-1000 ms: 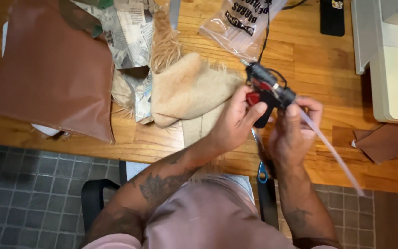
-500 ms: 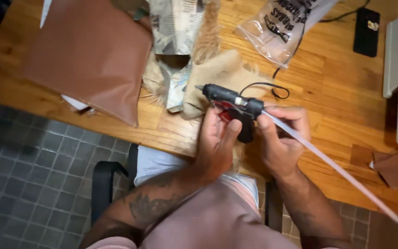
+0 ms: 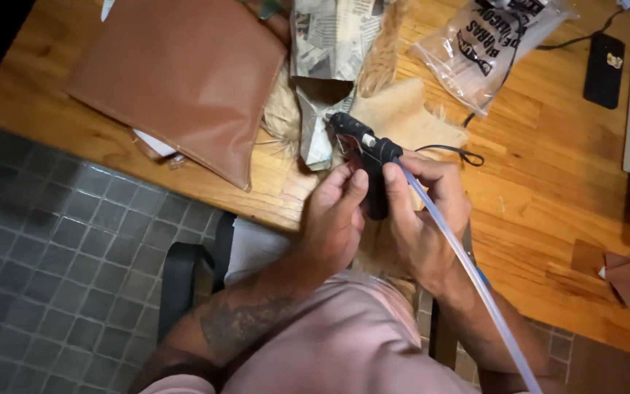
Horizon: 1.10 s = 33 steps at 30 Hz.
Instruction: Cutting faux fur and gluing it onto a newspaper-covered form using a hot glue gun to create a mask or costume piece.
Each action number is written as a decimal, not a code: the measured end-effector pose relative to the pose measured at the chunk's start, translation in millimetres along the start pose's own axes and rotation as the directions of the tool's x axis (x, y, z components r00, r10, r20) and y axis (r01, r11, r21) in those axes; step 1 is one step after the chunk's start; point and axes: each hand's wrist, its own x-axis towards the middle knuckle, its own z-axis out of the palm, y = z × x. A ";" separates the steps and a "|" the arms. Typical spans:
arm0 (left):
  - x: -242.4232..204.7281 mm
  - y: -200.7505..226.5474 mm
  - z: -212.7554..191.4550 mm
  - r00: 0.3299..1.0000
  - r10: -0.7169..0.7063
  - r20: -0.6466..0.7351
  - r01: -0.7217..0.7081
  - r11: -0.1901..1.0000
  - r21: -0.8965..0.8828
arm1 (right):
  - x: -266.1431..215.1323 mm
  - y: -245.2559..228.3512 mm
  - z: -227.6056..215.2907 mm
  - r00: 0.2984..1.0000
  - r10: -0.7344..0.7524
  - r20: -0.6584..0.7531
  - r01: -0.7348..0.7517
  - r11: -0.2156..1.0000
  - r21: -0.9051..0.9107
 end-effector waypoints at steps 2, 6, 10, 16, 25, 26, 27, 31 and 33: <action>3.6 -5.8 -5.1 0.998 -0.050 -0.029 0.050 0.999 -0.012 | 1.2 -6.1 2.0 1.000 0.004 0.020 -0.003 0.999 -0.048; 5.6 -7.8 -7.4 0.998 -0.046 -0.046 0.038 0.988 -0.148 | -0.6 -10.8 6.7 0.998 0.034 0.046 -0.028 0.990 -0.135; 2.5 -5.2 -10.0 0.996 -0.064 -0.059 0.056 0.990 -0.132 | -1.4 -13.3 4.0 0.993 0.077 0.094 -0.061 0.984 -0.168; 8.9 -55.1 -46.3 0.989 0.136 -0.055 -0.139 0.988 -0.069 | -7.4 0.2 4.3 0.994 0.082 0.066 -0.079 0.996 -0.045; -6.2 -60.4 -53.0 0.957 0.222 0.186 -0.237 0.970 0.062 | -14.6 -13.2 6.7 0.997 0.050 0.054 -0.047 0.998 -0.039; -7.0 -62.9 -53.3 0.957 0.224 0.185 -0.239 0.969 0.062 | -15.8 -9.6 5.8 0.997 0.048 0.055 -0.046 0.998 -0.038; -8.0 -65.1 -53.8 0.962 0.211 0.172 -0.223 0.974 0.053 | -17.0 -6.1 5.0 0.997 0.061 0.057 -0.060 0.998 -0.020; -12.1 -72.0 -52.7 0.976 0.185 0.118 -0.196 0.976 0.095 | -19.1 -0.4 5.5 0.997 0.058 0.051 -0.059 0.998 0.015; -14.8 -65.9 -48.6 0.976 0.189 0.108 -0.201 0.973 0.116 | -19.0 -4.1 5.2 0.996 0.059 0.060 -0.060 0.998 0.015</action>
